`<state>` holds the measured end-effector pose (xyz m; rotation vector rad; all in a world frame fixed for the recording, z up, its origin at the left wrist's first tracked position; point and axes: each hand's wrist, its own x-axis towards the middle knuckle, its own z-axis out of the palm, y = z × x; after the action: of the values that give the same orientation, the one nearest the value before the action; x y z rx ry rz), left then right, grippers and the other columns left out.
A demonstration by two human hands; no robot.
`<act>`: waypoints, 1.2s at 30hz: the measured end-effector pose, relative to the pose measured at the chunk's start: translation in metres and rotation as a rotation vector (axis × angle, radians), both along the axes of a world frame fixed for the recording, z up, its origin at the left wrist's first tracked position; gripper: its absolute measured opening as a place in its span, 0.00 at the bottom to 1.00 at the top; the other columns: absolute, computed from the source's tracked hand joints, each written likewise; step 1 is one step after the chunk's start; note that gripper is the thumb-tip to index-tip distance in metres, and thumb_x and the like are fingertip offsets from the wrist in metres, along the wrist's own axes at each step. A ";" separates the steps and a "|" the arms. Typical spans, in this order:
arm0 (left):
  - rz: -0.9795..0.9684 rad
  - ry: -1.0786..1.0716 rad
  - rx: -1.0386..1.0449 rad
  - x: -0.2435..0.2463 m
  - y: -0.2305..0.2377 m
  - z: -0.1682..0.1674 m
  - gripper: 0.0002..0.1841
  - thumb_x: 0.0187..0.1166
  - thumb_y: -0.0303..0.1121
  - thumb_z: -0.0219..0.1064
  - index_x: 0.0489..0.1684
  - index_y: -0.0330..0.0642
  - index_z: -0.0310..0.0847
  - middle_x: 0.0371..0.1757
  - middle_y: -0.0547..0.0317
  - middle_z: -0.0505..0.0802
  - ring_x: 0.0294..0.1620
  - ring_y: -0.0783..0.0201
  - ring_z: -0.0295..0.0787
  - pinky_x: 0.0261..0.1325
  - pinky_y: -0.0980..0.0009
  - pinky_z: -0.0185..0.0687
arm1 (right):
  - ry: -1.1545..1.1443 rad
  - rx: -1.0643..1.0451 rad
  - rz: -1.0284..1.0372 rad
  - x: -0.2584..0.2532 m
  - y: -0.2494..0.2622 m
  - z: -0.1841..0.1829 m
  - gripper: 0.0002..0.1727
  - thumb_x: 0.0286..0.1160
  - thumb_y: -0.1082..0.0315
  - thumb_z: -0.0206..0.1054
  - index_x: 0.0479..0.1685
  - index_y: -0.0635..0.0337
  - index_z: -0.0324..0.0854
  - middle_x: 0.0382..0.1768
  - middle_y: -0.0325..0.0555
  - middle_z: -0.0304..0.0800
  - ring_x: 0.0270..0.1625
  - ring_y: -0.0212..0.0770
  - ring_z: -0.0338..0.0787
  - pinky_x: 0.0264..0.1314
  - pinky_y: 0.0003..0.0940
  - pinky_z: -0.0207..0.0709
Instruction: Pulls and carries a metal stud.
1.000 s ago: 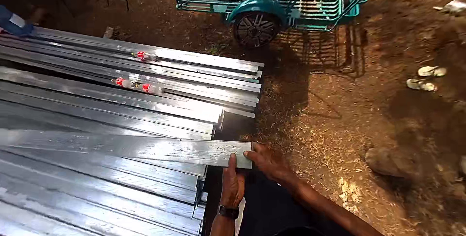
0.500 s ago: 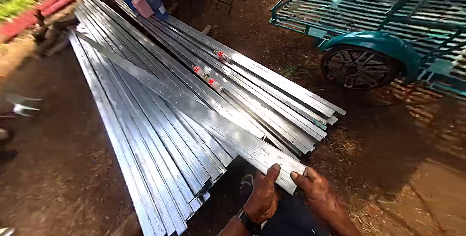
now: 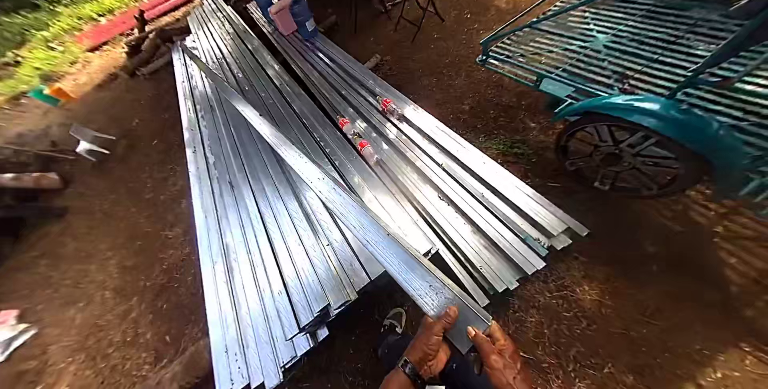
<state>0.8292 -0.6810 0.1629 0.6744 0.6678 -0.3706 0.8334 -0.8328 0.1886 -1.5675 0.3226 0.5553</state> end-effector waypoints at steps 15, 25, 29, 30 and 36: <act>-0.043 0.061 0.077 0.041 -0.060 -0.125 0.31 0.80 0.41 0.73 0.78 0.35 0.70 0.66 0.42 0.90 0.66 0.49 0.89 0.72 0.48 0.84 | 0.104 -0.131 -0.089 0.043 -0.044 -0.116 0.17 0.87 0.64 0.60 0.64 0.69 0.73 0.31 0.52 0.88 0.20 0.42 0.86 0.23 0.42 0.85; -0.039 0.033 0.116 0.097 -0.093 -0.134 0.31 0.82 0.43 0.71 0.80 0.37 0.68 0.64 0.40 0.90 0.63 0.47 0.90 0.68 0.46 0.86 | 0.076 -0.194 -0.041 0.106 -0.078 -0.134 0.18 0.86 0.61 0.63 0.61 0.67 0.78 0.34 0.56 0.90 0.25 0.48 0.88 0.28 0.48 0.86; -0.124 0.040 0.141 0.107 -0.106 -0.137 0.32 0.84 0.45 0.68 0.82 0.38 0.66 0.67 0.41 0.89 0.65 0.46 0.89 0.67 0.44 0.87 | 0.097 -0.279 0.015 0.117 -0.096 -0.131 0.20 0.85 0.57 0.63 0.62 0.67 0.79 0.45 0.57 0.91 0.42 0.49 0.93 0.48 0.51 0.89; -0.132 0.037 0.133 0.110 -0.110 -0.141 0.31 0.85 0.46 0.67 0.82 0.38 0.66 0.67 0.40 0.89 0.66 0.45 0.89 0.68 0.43 0.86 | 0.091 -0.311 0.032 0.121 -0.100 -0.134 0.21 0.85 0.56 0.63 0.61 0.66 0.79 0.46 0.57 0.91 0.46 0.49 0.93 0.53 0.52 0.88; -0.191 0.102 0.098 0.133 -0.122 -0.155 0.29 0.87 0.47 0.64 0.82 0.40 0.68 0.68 0.41 0.88 0.66 0.46 0.88 0.67 0.44 0.86 | 0.135 -0.380 0.054 0.142 -0.115 -0.148 0.21 0.84 0.53 0.64 0.54 0.66 0.79 0.46 0.58 0.89 0.49 0.51 0.91 0.57 0.52 0.85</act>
<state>0.9625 -0.8032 0.0083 0.8198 0.7235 -0.5546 0.9752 -0.9476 0.0405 -1.9130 0.5119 0.6711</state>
